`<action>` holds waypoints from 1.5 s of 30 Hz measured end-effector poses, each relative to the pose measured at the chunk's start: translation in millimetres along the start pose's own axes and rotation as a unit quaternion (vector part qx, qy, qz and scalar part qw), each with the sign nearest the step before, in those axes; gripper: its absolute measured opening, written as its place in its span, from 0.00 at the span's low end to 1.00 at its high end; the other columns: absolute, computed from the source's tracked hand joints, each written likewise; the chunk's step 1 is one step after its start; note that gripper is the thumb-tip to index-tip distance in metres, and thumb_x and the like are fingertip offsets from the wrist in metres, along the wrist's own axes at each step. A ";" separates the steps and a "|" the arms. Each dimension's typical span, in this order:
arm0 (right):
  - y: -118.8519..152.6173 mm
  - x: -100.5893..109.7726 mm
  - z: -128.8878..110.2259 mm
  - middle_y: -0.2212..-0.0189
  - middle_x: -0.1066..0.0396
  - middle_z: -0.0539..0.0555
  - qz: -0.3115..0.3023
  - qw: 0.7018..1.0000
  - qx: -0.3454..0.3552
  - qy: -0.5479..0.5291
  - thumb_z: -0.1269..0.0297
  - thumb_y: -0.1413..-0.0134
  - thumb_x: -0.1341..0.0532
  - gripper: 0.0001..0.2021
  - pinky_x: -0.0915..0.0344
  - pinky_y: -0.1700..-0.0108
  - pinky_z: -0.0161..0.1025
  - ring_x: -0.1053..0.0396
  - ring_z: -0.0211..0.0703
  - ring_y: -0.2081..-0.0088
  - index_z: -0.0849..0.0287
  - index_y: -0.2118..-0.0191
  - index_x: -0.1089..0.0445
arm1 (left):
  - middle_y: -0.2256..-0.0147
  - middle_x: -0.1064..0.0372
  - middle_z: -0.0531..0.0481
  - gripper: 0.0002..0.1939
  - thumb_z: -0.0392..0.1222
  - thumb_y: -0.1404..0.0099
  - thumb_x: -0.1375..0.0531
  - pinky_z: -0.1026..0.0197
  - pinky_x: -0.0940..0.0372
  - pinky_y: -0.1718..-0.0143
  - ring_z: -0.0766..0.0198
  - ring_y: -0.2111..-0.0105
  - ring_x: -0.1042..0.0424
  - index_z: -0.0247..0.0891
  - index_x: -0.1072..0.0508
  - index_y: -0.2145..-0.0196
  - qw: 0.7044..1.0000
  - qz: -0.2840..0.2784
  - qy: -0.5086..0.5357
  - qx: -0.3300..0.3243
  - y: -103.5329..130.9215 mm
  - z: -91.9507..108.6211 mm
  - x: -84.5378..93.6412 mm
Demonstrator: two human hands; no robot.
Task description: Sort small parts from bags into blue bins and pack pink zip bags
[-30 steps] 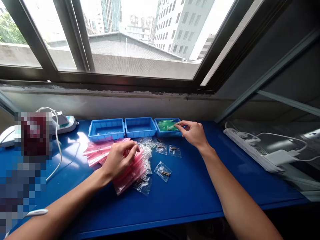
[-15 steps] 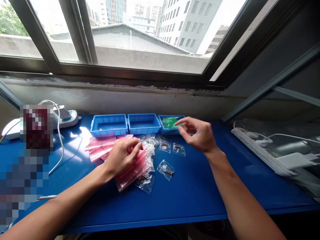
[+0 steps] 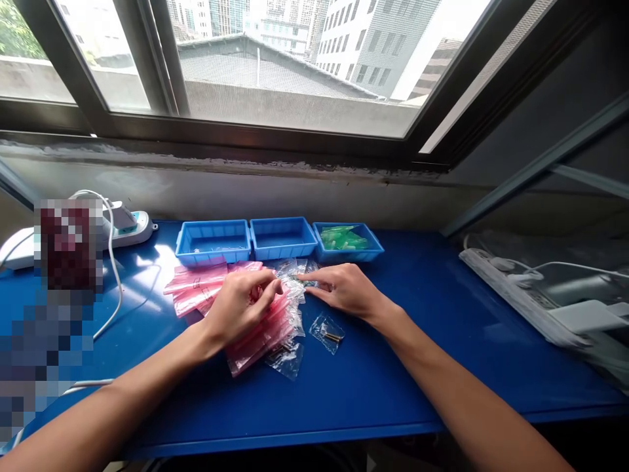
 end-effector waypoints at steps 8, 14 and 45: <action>1.4 7.8 -4.0 0.77 0.21 0.54 0.047 0.997 0.053 -0.023 0.66 0.40 0.37 0.10 0.39 0.73 0.37 0.30 0.40 0.78 0.58 0.62 0.16 | 0.77 0.28 0.53 0.15 0.38 0.26 0.46 0.65 0.42 0.74 0.67 0.78 0.34 0.36 0.24 0.69 1.000 0.003 -0.003 -0.008 0.1 2.3 0.4; 1.8 29.4 -4.1 0.78 0.25 0.53 0.099 0.967 -0.086 -0.220 0.56 0.42 0.33 0.12 0.40 0.78 0.36 0.36 0.38 0.80 0.58 0.71 0.22 | 0.76 0.28 0.52 0.15 0.39 0.26 0.46 0.65 0.43 0.75 0.67 0.77 0.34 0.36 0.24 0.70 1.000 0.006 0.007 0.007 -0.4 1.3 0.9; -0.4 -6.8 -39.7 0.84 0.32 0.48 0.125 0.846 -0.167 -0.491 0.53 0.50 0.25 0.13 0.43 0.83 0.31 0.40 0.32 0.85 0.59 0.68 0.15 | 0.77 0.28 0.50 0.14 0.46 0.32 0.36 0.65 0.39 0.76 0.66 0.78 0.31 0.33 0.23 0.70 0.975 0.053 0.164 0.137 -1.9 -2.8 2.8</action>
Point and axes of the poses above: each hand's wrist, its own y-axis away from the middle knuckle, its own x-axis out of the back of the hand, z = x × y, the point moved 3 cm from there along -y, towards the middle knuckle
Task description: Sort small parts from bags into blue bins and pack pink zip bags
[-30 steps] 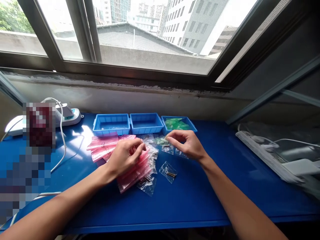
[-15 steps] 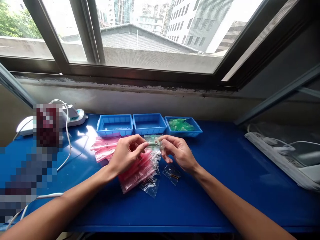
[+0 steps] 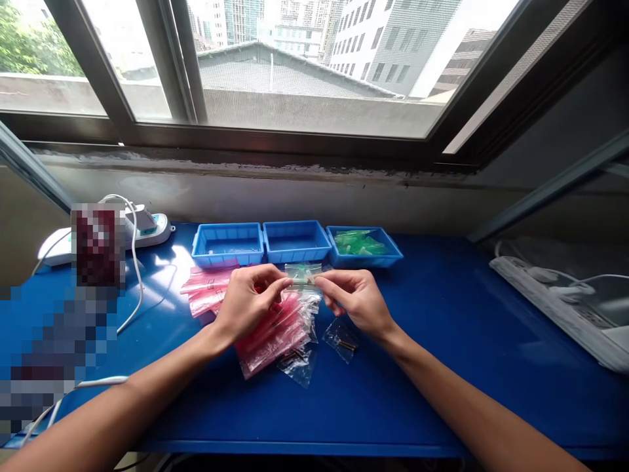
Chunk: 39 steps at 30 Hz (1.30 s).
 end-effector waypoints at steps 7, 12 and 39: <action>0.7 -1.3 0.7 0.78 0.21 0.53 0.012 0.999 0.045 -0.007 0.58 0.45 0.27 0.09 0.38 0.84 0.32 0.31 0.37 0.84 0.56 0.60 0.13 | 0.76 0.24 0.50 0.09 0.42 0.29 0.37 0.65 0.32 0.75 0.65 0.78 0.26 0.34 0.21 0.60 0.999 0.006 -0.024 -0.032 1.5 -0.9 0.3; 5.8 2.1 3.2 0.66 0.15 0.53 0.047 0.991 0.120 0.039 0.67 0.42 0.29 0.15 0.20 0.71 0.38 0.21 0.42 0.76 0.50 0.49 0.16 | 0.57 0.17 0.45 0.09 0.34 0.29 0.38 0.63 0.24 0.64 0.60 0.60 0.17 0.36 0.21 0.53 0.989 0.031 -0.078 -0.122 2.8 0.3 1.2; 7.2 -1.7 -4.3 0.84 0.29 0.47 0.013 0.996 0.066 0.056 0.61 0.43 0.28 0.12 0.36 0.81 0.31 0.34 0.35 0.85 0.59 0.75 0.23 | 0.77 0.33 0.53 0.18 0.47 0.28 0.38 0.65 0.42 0.76 0.69 0.78 0.37 0.35 0.27 0.74 0.999 -0.028 -0.010 -0.012 0.6 0.5 -1.2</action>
Point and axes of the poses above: each hand's wrist, its own y-axis away from the middle knuckle, its own x-axis out of the back of the hand, z = x × y, the point moved 3 cm from there along -y, towards the middle knuckle
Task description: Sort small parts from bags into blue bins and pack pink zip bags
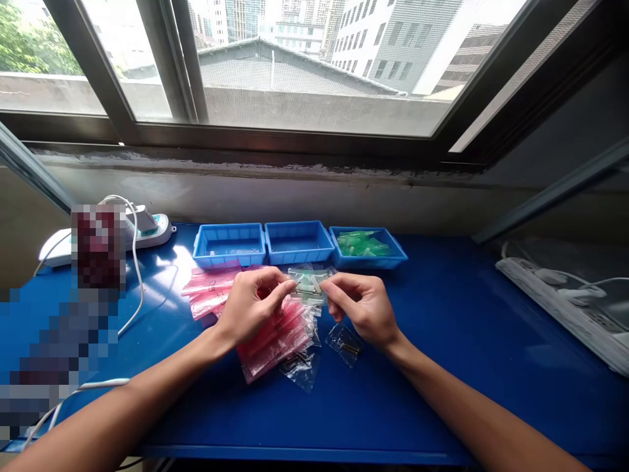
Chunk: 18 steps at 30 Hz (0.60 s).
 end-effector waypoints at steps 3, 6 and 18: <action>-1.0 -0.4 -0.5 0.85 0.31 0.47 -0.004 1.000 -0.014 0.000 0.58 0.45 0.28 0.14 0.39 0.81 0.32 0.37 0.35 0.85 0.59 0.76 0.24 | 0.77 0.35 0.53 0.20 0.48 0.29 0.39 0.65 0.43 0.75 0.68 0.77 0.39 0.35 0.30 0.77 1.000 -0.006 0.002 0.006 -0.5 1.9 0.1; -1.4 -0.6 -1.6 0.86 0.32 0.47 0.001 1.000 -0.016 0.004 0.57 0.46 0.27 0.14 0.40 0.82 0.33 0.38 0.35 0.86 0.59 0.76 0.23 | 0.77 0.34 0.53 0.20 0.48 0.29 0.38 0.65 0.42 0.75 0.67 0.76 0.38 0.35 0.30 0.77 1.000 0.000 -0.003 0.003 -0.4 3.3 0.1; 0.1 3.2 1.9 0.68 0.16 0.54 0.043 0.996 0.069 0.041 0.65 0.40 0.32 0.12 0.26 0.76 0.37 0.22 0.43 0.76 0.55 0.52 0.15 | 0.58 0.18 0.45 0.09 0.40 0.30 0.37 0.60 0.24 0.63 0.59 0.62 0.19 0.37 0.21 0.54 0.997 0.053 -0.019 -0.057 1.2 0.0 5.4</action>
Point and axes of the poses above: each hand's wrist, its own y-axis away from the middle knuckle, its own x-axis out of the back of the hand, z = x × y, the point moved 3 cm from there along -y, towards the middle knuckle
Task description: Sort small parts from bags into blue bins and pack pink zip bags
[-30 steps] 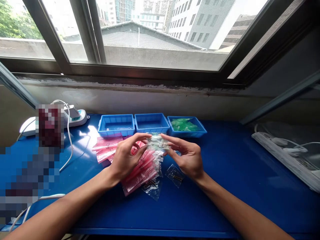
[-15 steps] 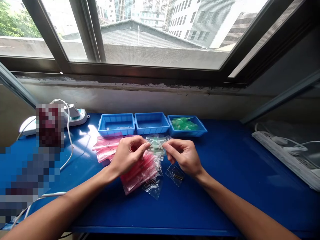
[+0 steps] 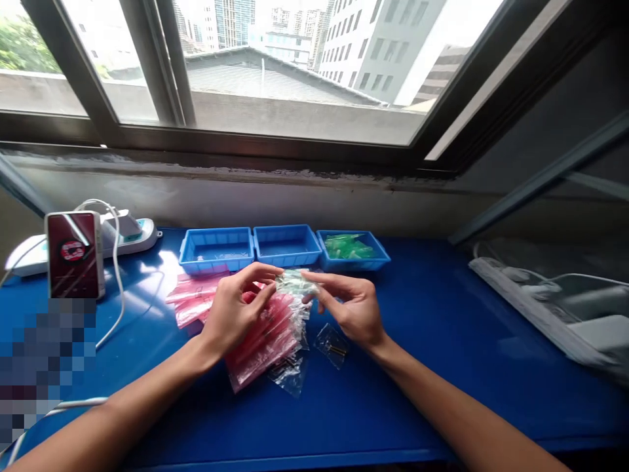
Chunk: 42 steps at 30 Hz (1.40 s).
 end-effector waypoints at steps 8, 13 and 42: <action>-0.9 2.9 1.2 0.52 0.17 0.58 -0.016 0.997 0.045 0.067 0.63 0.40 0.31 0.17 0.20 0.68 0.40 0.18 0.48 0.64 0.55 0.46 0.19 | 0.56 0.18 0.46 0.12 0.38 0.29 0.38 0.59 0.23 0.59 0.61 0.60 0.19 0.39 0.22 0.50 0.999 0.009 -0.019 -0.042 0.3 -0.3 0.0; -2.6 1.9 -5.0 0.69 0.17 0.55 -0.058 0.995 0.040 0.066 0.60 0.38 0.32 0.10 0.27 0.74 0.37 0.22 0.43 0.75 0.58 0.57 0.16 | 0.65 0.20 0.48 0.09 0.43 0.28 0.39 0.62 0.30 0.69 0.63 0.70 0.24 0.37 0.21 0.58 0.999 -0.021 -0.038 -0.010 -0.3 0.6 -1.3; -44.9 134.0 12.1 0.80 0.25 0.55 0.209 0.849 -0.065 0.480 0.52 0.43 0.35 0.15 0.37 0.67 0.43 0.26 0.52 0.73 0.58 0.64 0.17 | 0.73 0.26 0.49 0.15 0.44 0.26 0.45 0.65 0.39 0.74 0.65 0.76 0.31 0.35 0.23 0.67 0.995 -0.063 -0.071 -0.006 -0.9 1.7 -5.0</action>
Point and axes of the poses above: each hand's wrist, its own y-axis away from the middle knuckle, its own x-axis out of the back of the hand, z = x × y, the point moved 3 cm from there along -y, towards the middle knuckle
